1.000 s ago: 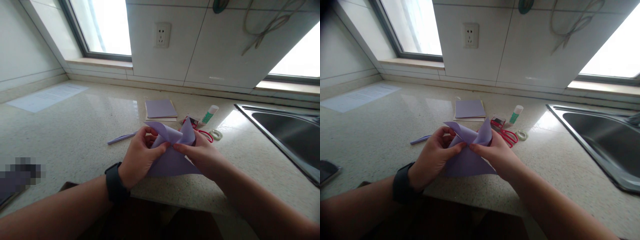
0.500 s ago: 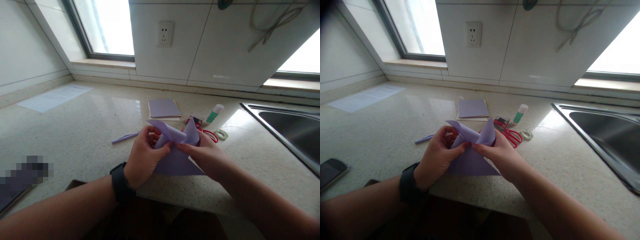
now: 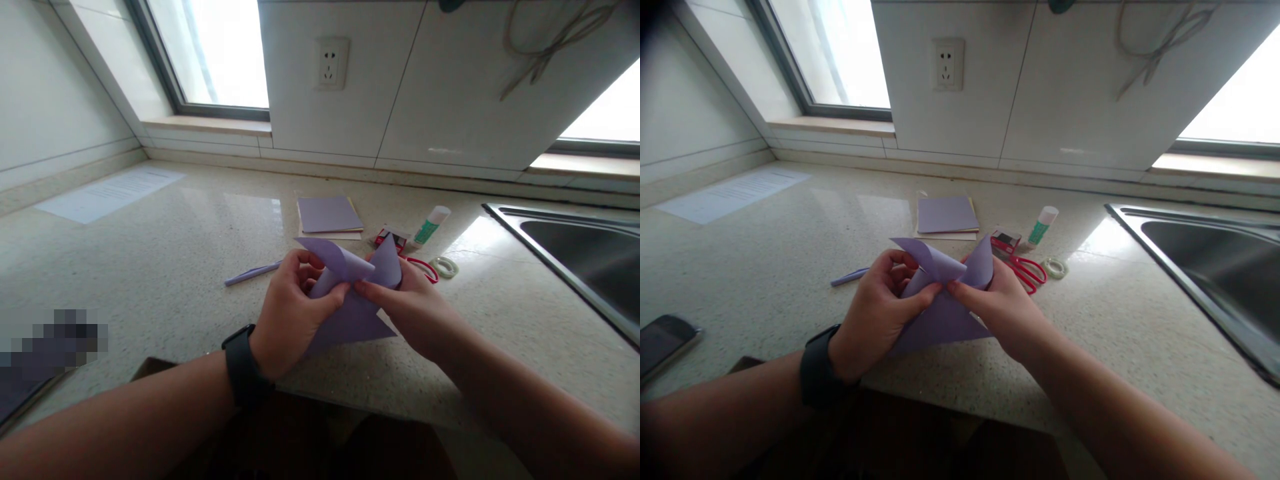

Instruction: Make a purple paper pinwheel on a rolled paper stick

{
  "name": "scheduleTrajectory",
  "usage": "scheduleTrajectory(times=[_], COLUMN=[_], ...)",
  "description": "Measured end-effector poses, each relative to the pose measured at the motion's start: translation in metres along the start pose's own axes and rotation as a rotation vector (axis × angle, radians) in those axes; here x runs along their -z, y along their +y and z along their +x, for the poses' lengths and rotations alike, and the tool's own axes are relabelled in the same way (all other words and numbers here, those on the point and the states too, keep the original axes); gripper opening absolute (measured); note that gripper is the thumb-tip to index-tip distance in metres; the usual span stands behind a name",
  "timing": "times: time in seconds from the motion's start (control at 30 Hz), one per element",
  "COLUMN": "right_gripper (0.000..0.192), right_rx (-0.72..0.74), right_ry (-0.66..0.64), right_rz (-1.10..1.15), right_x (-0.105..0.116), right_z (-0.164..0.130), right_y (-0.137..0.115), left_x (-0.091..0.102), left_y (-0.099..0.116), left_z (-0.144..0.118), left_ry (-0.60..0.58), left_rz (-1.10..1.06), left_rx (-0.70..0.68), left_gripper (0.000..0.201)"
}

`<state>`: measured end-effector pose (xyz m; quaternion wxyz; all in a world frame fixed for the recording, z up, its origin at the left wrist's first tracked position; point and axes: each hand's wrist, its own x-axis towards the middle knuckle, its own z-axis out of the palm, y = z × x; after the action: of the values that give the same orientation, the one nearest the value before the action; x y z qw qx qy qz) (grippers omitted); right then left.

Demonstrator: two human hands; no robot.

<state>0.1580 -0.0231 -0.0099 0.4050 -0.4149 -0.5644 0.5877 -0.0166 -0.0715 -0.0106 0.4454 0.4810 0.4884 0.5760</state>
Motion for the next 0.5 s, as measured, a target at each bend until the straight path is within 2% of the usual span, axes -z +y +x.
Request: scheduleTrajectory(times=[0.5], right_gripper=[0.038], right_rx=[-0.007], right_ry=[-0.003], right_rz=[-0.024], right_x=[-0.0030], right_z=[-0.0013], right_y=[-0.0026], left_x=[-0.0011], left_y=[0.0015], left_z=[-0.0008], left_ry=[0.020], left_rz=[-0.017], left_rx=[0.024], left_gripper=[0.039])
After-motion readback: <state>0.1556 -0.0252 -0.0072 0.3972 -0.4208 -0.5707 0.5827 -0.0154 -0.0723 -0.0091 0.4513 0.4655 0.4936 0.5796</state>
